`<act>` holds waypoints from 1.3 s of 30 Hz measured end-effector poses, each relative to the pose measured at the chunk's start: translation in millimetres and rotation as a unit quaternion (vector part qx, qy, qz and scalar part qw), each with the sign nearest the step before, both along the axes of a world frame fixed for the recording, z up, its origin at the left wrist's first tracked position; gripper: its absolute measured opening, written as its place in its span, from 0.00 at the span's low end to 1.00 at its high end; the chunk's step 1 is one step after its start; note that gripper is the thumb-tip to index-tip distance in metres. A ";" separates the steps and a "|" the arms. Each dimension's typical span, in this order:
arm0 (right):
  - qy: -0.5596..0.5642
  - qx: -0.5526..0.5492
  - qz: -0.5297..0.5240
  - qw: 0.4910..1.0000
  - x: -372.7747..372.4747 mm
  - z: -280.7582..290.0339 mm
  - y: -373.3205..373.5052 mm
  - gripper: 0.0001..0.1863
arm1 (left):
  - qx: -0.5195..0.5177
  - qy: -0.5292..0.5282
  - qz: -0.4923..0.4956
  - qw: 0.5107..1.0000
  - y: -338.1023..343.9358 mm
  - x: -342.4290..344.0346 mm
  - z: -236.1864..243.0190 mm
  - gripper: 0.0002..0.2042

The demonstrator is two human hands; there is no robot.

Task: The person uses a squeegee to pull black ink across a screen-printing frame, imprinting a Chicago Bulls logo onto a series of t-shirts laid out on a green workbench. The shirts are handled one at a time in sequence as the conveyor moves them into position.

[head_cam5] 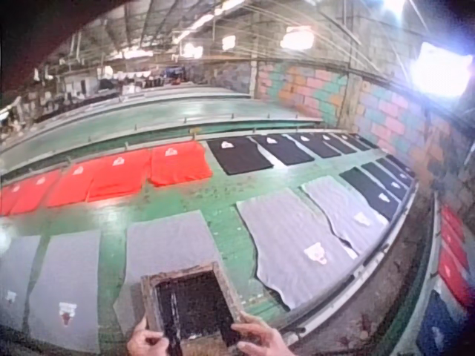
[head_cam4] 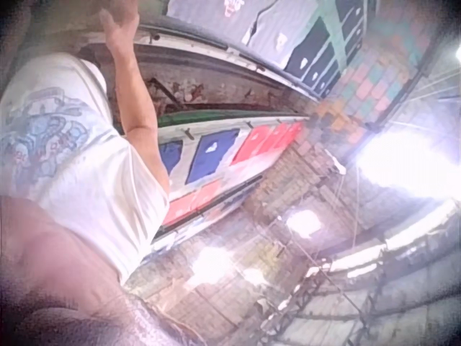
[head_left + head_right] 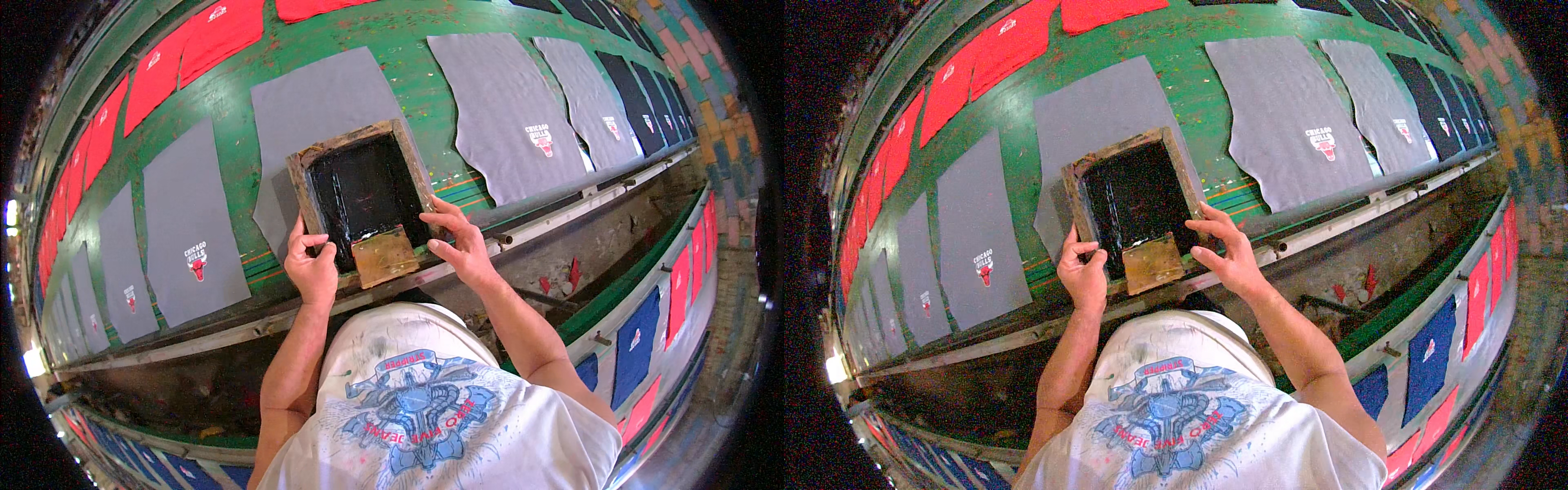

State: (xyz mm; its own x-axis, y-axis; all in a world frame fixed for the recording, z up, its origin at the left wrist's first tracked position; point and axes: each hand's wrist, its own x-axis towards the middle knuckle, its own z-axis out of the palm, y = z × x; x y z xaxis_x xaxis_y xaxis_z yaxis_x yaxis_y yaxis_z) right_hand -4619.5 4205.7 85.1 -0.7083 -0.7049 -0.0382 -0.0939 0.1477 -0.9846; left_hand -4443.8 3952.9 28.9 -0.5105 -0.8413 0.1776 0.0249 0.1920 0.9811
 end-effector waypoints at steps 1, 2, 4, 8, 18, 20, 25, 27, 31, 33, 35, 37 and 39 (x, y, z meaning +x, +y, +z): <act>0.000 0.000 0.002 1.000 -0.9 -0.3 0.8 0.29 | 0.017 -0.005 0.001 1.000 0.0 -0.5 -0.4 0.08; 0.002 -0.003 0.004 1.000 -1.5 -0.7 1.4 0.29 | 0.024 -0.004 0.002 1.000 0.1 -0.9 -0.7 0.09; -0.005 -0.005 0.005 1.000 -2.5 -2.0 2.4 0.29 | 0.039 -0.001 -0.001 0.999 -0.1 -1.0 -1.4 0.09; -0.012 -0.008 0.007 1.000 -3.9 -4.0 3.9 0.30 | 0.055 0.007 -0.014 0.998 -2.2 -0.6 -2.4 0.09; -0.155 -0.084 -0.039 0.984 -6.3 -9.4 1.7 0.28 | 0.027 -0.054 0.007 0.998 -0.9 0.2 0.6 0.11; -0.138 -0.089 -0.044 0.985 -6.4 -12.4 0.9 0.27 | 0.042 -0.058 0.002 0.997 -1.3 0.9 0.0 0.11; -0.202 -0.111 -0.071 0.970 -6.6 -15.1 0.5 0.26 | 0.060 -0.013 -0.016 0.998 -4.8 1.5 -5.6 0.10; -0.170 -0.102 -0.091 0.976 -3.9 -12.0 -0.6 0.24 | 0.056 -0.009 -0.015 0.998 -5.7 2.1 -7.5 0.10; 0.158 -0.029 -0.047 0.986 9.1 7.1 -0.2 0.22 | 0.060 -0.010 -0.019 0.998 -6.2 2.3 -8.3 0.10; 0.258 -0.017 0.021 0.966 20.5 21.5 -1.1 0.23 | 0.053 -0.016 -0.016 0.998 -5.1 2.1 -7.0 0.10; 0.314 -0.009 0.116 0.942 26.2 32.8 -9.3 0.24 | 0.064 -0.035 -0.015 0.997 -5.0 1.6 -4.5 0.09; 0.391 0.031 0.157 0.906 31.4 40.1 -19.0 0.26 | 0.059 -0.040 -0.019 0.997 -4.7 1.4 -1.3 0.09; 0.440 0.064 0.182 0.877 33.2 44.7 -27.3 0.26 | 0.042 -0.031 -0.031 0.998 -4.1 1.2 2.1 0.09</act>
State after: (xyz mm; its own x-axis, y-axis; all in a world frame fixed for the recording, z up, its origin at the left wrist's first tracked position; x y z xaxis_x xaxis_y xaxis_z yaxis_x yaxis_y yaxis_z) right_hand -4586.3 4178.3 129.8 -0.2315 -0.9207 0.3141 -0.8732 0.0544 -0.4843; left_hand -4442.7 3948.8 31.0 -0.5698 -0.8184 0.0742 -0.0270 0.1089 0.9937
